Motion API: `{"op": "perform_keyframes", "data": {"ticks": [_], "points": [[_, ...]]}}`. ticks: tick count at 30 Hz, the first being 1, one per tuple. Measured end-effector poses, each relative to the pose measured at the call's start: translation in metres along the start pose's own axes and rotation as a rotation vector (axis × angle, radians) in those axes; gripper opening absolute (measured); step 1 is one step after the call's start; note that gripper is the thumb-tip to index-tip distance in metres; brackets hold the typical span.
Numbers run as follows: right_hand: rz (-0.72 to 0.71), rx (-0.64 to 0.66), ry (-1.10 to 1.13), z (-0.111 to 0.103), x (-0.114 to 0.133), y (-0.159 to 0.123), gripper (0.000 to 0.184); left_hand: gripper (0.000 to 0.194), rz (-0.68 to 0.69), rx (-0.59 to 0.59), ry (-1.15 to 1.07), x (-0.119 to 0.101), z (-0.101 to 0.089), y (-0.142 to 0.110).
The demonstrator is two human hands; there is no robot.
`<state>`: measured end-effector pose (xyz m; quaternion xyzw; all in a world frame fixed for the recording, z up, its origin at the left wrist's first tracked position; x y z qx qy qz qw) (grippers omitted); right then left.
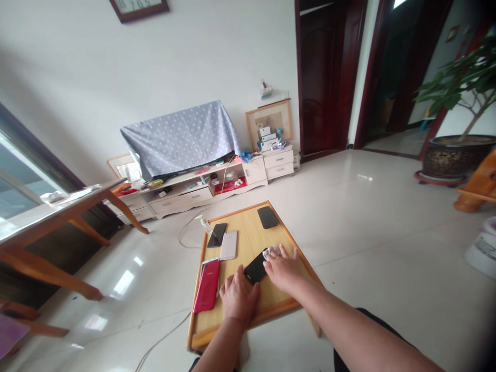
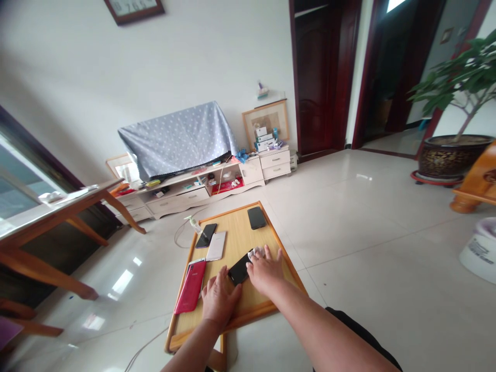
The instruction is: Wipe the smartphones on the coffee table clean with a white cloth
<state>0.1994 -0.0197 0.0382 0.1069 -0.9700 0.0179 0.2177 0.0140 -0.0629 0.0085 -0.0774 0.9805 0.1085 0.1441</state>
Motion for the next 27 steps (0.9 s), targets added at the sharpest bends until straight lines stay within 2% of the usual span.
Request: {"op": "perform_keyframes", "data": {"ticks": [4,6,8,12,14,16,21,23,27], "points": [[-0.218,0.022,0.063,0.017,0.033,-0.029,0.058,0.067,0.012,0.015,0.003,0.002,0.001,0.001],[-0.252,0.037,0.075,0.02,0.039,-0.037,0.057,0.068,0.007,0.04,0.009,0.002,0.001,0.001],[-0.2,0.044,0.058,0.015,0.032,-0.034,0.057,0.068,0.0,0.042,0.002,0.0,-0.001,0.0],[0.002,0.025,-0.015,-0.004,-0.002,-0.013,0.057,0.069,-0.008,0.018,-0.006,-0.004,-0.004,-0.001],[0.04,0.01,-0.032,-0.006,-0.008,-0.01,0.058,0.069,-0.01,0.012,-0.004,-0.004,-0.004,-0.001],[-0.009,0.0,-0.014,-0.001,0.0,-0.015,0.059,0.07,-0.01,0.009,-0.01,-0.002,-0.003,0.0],[-0.234,0.059,0.09,0.015,0.034,-0.037,0.057,0.068,0.002,0.029,-0.013,0.003,0.002,0.002],[-0.218,0.078,0.082,0.012,0.034,-0.034,0.057,0.067,-0.003,0.027,-0.01,0.002,0.002,0.002],[-0.093,0.059,0.042,0.0,0.021,-0.018,0.057,0.073,-0.008,0.021,-0.001,-0.001,-0.002,0.0]]}}
Point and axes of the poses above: each hand's wrist, its own y-axis towards the middle knuckle, its own z-axis out of the palm, x = y × z, the point moved 3 cm from there along y, towards the middle knuckle, and after that the axes turned 7 degrees about -x, right-handed, at the moved point
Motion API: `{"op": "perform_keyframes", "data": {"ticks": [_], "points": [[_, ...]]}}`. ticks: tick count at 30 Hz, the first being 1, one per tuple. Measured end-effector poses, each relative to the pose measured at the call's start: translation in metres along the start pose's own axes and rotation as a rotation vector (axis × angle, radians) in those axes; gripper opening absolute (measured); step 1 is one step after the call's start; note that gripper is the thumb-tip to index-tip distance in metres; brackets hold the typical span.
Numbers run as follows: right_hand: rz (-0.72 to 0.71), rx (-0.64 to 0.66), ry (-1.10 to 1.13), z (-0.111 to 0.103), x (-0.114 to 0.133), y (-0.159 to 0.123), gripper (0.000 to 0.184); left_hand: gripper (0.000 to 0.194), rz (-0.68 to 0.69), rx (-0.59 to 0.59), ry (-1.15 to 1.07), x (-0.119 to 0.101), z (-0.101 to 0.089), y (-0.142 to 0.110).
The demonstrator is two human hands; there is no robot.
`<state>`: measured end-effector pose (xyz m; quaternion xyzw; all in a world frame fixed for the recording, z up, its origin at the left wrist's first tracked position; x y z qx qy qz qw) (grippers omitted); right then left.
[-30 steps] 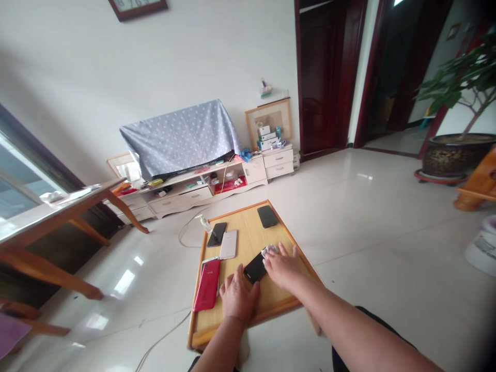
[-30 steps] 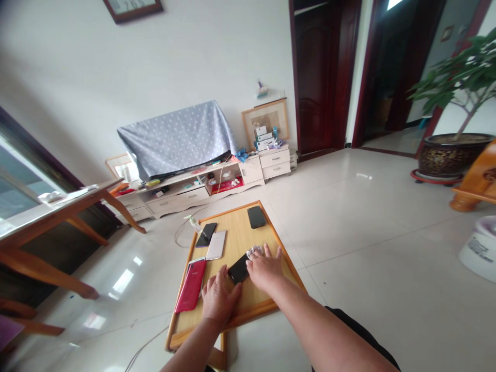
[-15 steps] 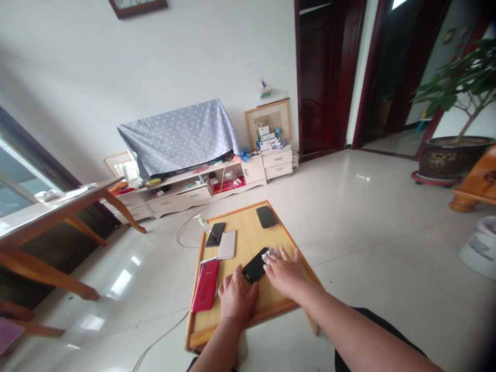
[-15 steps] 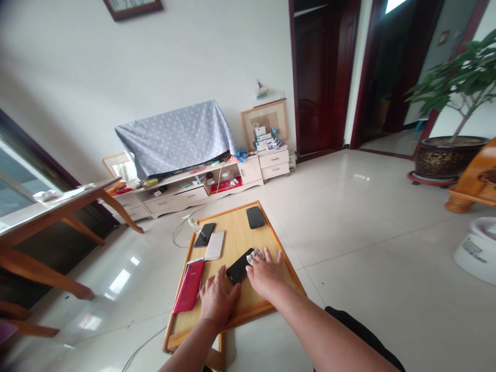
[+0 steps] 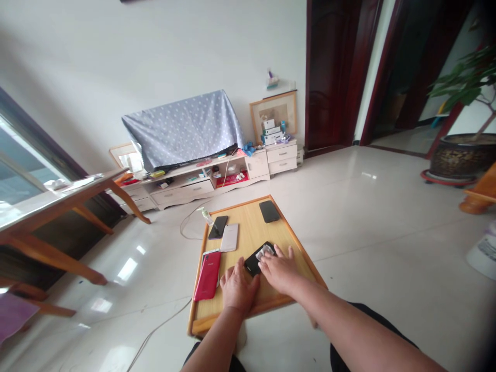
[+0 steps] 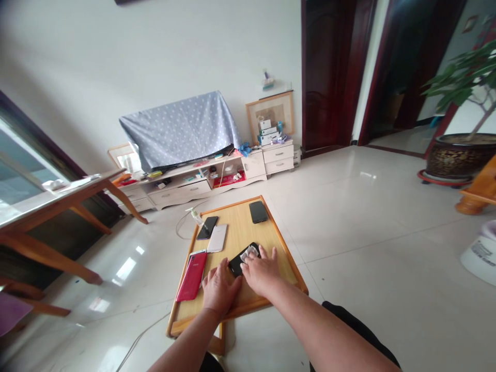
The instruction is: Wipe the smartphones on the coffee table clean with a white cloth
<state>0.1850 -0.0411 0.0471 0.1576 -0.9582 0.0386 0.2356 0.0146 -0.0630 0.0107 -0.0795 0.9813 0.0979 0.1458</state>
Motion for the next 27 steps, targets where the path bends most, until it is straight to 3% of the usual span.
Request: {"op": "perform_keyframes", "data": {"ticks": [8,12,19,22,27], "points": [[-0.178,-0.009,-0.035,0.022,0.03,-0.005,0.057,0.07,-0.006,0.034,-0.026,0.005,0.003,0.002],[-0.172,0.009,-0.031,0.023,0.035,0.006,0.055,0.067,0.005,0.02,-0.052,0.006,0.005,0.003],[-0.147,0.023,-0.004,0.03,0.041,0.025,0.054,0.081,-0.04,0.053,-0.043,0.002,0.0,0.004],[-0.105,0.012,-0.006,0.03,0.031,0.035,0.054,0.08,-0.056,0.041,-0.047,0.0,-0.001,0.004],[0.152,-0.038,-0.055,0.017,-0.005,0.055,0.056,0.082,-0.004,-0.008,-0.057,-0.002,-0.001,0.003]]}}
Point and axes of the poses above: each hand's wrist, its own y-axis towards the middle knuckle, its own z-axis out of the palm, x = y × z, the point moved 3 cm from there along y, towards the middle knuckle, and after that the axes turned 7 degrees about -x, right-handed, at the moved point
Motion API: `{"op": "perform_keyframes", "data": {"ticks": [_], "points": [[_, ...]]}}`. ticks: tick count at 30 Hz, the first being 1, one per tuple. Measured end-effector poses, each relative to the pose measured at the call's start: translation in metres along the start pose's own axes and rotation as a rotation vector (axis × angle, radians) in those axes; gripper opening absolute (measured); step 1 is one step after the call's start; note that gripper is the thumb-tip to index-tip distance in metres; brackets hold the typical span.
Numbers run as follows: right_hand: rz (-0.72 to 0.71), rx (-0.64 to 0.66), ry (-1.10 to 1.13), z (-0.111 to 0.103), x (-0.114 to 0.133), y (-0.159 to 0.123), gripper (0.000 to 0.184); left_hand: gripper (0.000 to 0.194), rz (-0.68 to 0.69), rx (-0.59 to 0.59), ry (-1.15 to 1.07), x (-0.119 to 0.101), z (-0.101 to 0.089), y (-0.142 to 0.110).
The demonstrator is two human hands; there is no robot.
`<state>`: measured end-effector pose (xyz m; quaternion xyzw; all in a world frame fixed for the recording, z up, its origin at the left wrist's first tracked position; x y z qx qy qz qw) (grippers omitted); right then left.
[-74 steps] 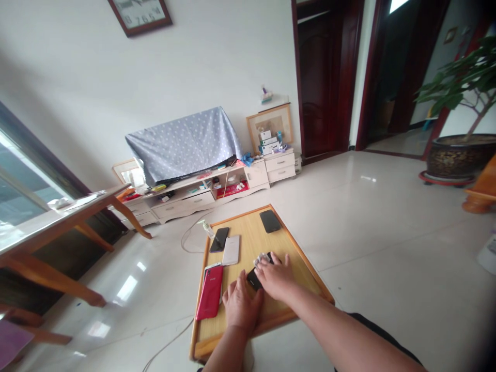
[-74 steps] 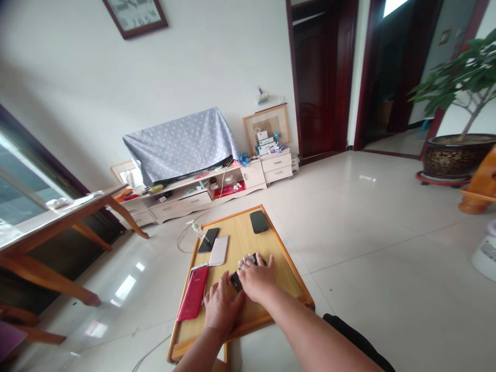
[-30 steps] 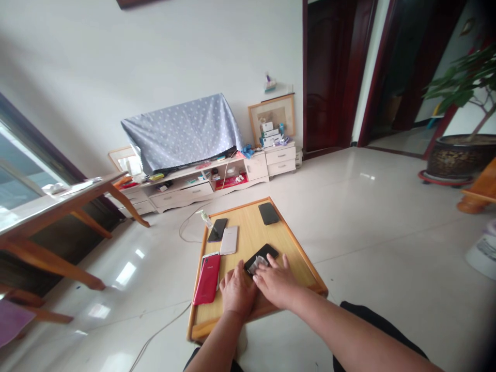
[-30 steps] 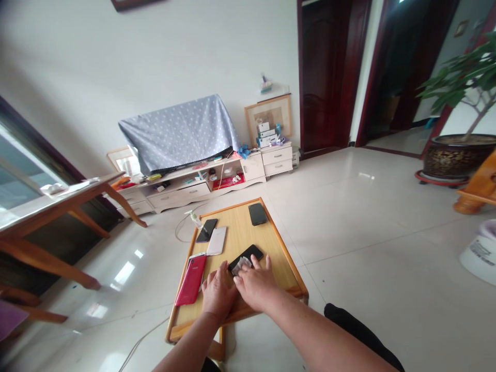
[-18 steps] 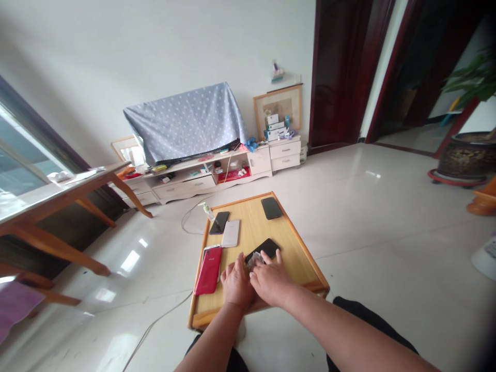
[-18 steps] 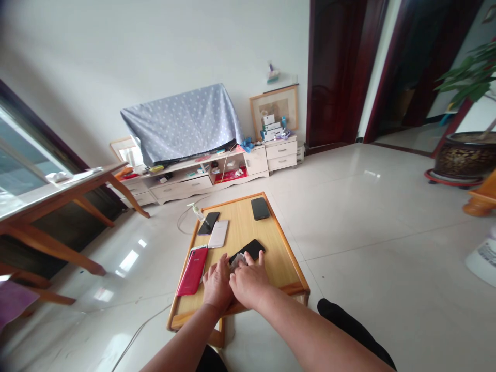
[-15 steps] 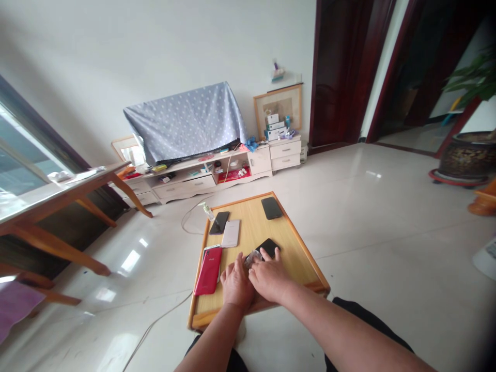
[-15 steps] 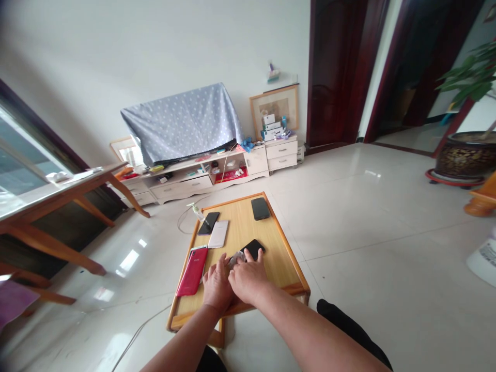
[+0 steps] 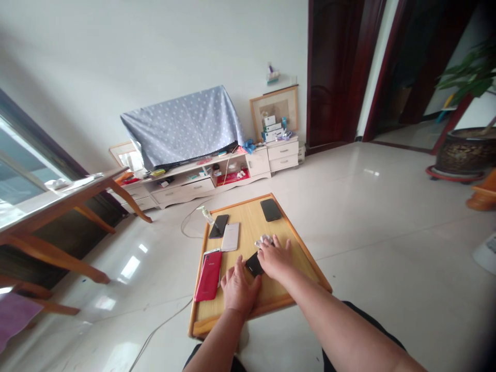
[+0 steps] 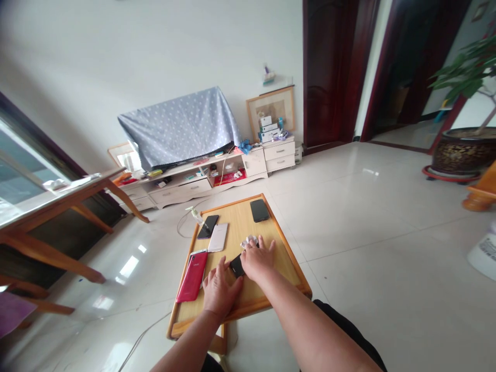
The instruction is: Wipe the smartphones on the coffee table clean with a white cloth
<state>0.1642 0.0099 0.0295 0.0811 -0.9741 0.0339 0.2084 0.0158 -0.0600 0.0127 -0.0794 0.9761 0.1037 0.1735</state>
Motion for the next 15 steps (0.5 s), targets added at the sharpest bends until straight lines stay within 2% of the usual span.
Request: {"op": "perform_keyframes", "data": {"ticks": [3,8,10,12,15], "points": [[0.029,-0.023,-0.003,-0.001,-0.004,-0.003,0.058,0.079,0.013,-0.013,-0.005,0.002,0.002,0.0],[-0.273,0.013,0.069,0.014,0.024,-0.04,0.056,0.066,0.008,0.011,0.01,0.009,0.007,0.001],[-0.318,0.019,0.074,0.014,0.024,-0.046,0.055,0.063,0.004,0.015,0.016,0.009,0.006,0.001],[-0.255,0.007,0.055,0.007,0.012,-0.042,0.055,0.066,0.007,0.006,0.015,0.007,0.004,0.0],[-0.085,-0.022,-0.003,-0.006,-0.015,-0.028,0.054,0.065,0.035,0.003,0.024,0.001,-0.002,-0.001]]}}
Point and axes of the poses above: each hand's wrist, its own y-axis towards the middle knuckle, its own z-axis out of the palm, x = y × z, the point moved 3 cm from there along y, towards the middle knuckle, and after that the axes turned 7 degrees about -x, right-handed, at the moved point
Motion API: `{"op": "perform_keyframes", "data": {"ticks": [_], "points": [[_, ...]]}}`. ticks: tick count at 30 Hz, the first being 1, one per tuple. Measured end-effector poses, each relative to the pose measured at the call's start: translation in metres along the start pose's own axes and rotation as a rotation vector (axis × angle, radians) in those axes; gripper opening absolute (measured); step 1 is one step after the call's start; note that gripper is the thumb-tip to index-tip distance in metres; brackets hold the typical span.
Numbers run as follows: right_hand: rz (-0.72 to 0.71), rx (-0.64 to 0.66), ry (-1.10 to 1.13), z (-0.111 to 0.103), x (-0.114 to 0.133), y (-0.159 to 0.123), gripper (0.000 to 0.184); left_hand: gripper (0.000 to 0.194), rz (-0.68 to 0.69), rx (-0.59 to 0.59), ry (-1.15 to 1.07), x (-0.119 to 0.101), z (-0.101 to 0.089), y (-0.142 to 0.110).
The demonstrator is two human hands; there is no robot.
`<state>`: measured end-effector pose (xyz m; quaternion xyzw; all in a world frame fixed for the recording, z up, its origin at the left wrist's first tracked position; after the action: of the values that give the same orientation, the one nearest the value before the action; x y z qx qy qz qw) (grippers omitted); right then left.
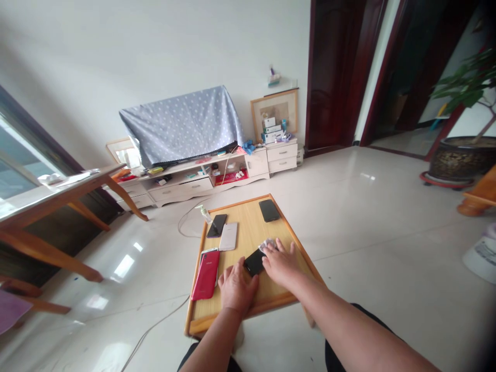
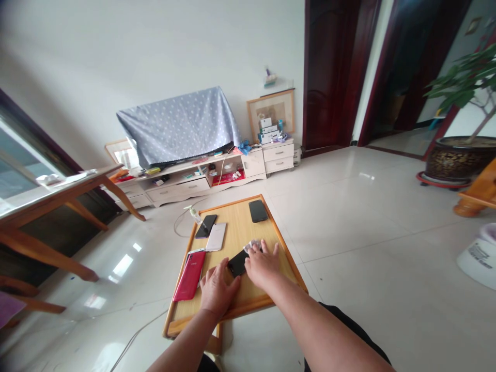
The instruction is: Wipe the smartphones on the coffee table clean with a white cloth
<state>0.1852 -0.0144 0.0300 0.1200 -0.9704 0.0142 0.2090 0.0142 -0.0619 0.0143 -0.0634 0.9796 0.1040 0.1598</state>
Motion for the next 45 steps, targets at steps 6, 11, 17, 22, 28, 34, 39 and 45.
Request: {"op": "perform_keyframes", "data": {"ticks": [6,11,17,22,28,34,39,45], "points": [[-0.092,-0.015,-0.016,0.009,0.002,-0.019,0.057,0.05,0.055,-0.018,0.012,-0.003,-0.004,-0.001],[-0.244,-0.037,0.043,0.017,0.006,-0.036,0.051,0.05,0.074,-0.037,0.012,-0.001,-0.001,-0.001],[-0.025,-0.105,-0.027,0.004,-0.031,-0.01,0.052,0.049,0.087,-0.059,0.009,-0.001,-0.002,-0.002],[-0.092,-0.169,0.103,0.008,-0.021,-0.012,0.037,0.049,0.082,-0.059,0.0,-0.001,-0.001,-0.002],[0.023,-0.217,0.165,-0.01,-0.037,0.001,0.027,0.047,0.094,-0.065,0.004,0.0,-0.001,-0.002],[-0.151,-0.18,0.148,0.001,-0.043,0.005,0.051,0.046,0.095,-0.074,0.003,0.001,-0.002,-0.004],[-0.172,-0.2,0.098,0.02,-0.04,0.008,0.052,0.044,0.093,-0.084,-0.016,0.002,-0.004,-0.005],[-0.171,-0.292,0.129,0.008,-0.024,0.016,0.034,0.043,0.065,-0.117,-0.064,0.009,-0.004,-0.004]]}}
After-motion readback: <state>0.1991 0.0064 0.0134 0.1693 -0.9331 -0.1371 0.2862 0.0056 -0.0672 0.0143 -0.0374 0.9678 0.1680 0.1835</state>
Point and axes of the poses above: each hand's wrist, its own y-axis towards the middle knuckle, its own z-axis out of the palm, x = y × z, the point moved 3 cm from there along y, towards the middle knuckle, and after that the axes turned 7 degrees about -x, right-handed, at the moved point
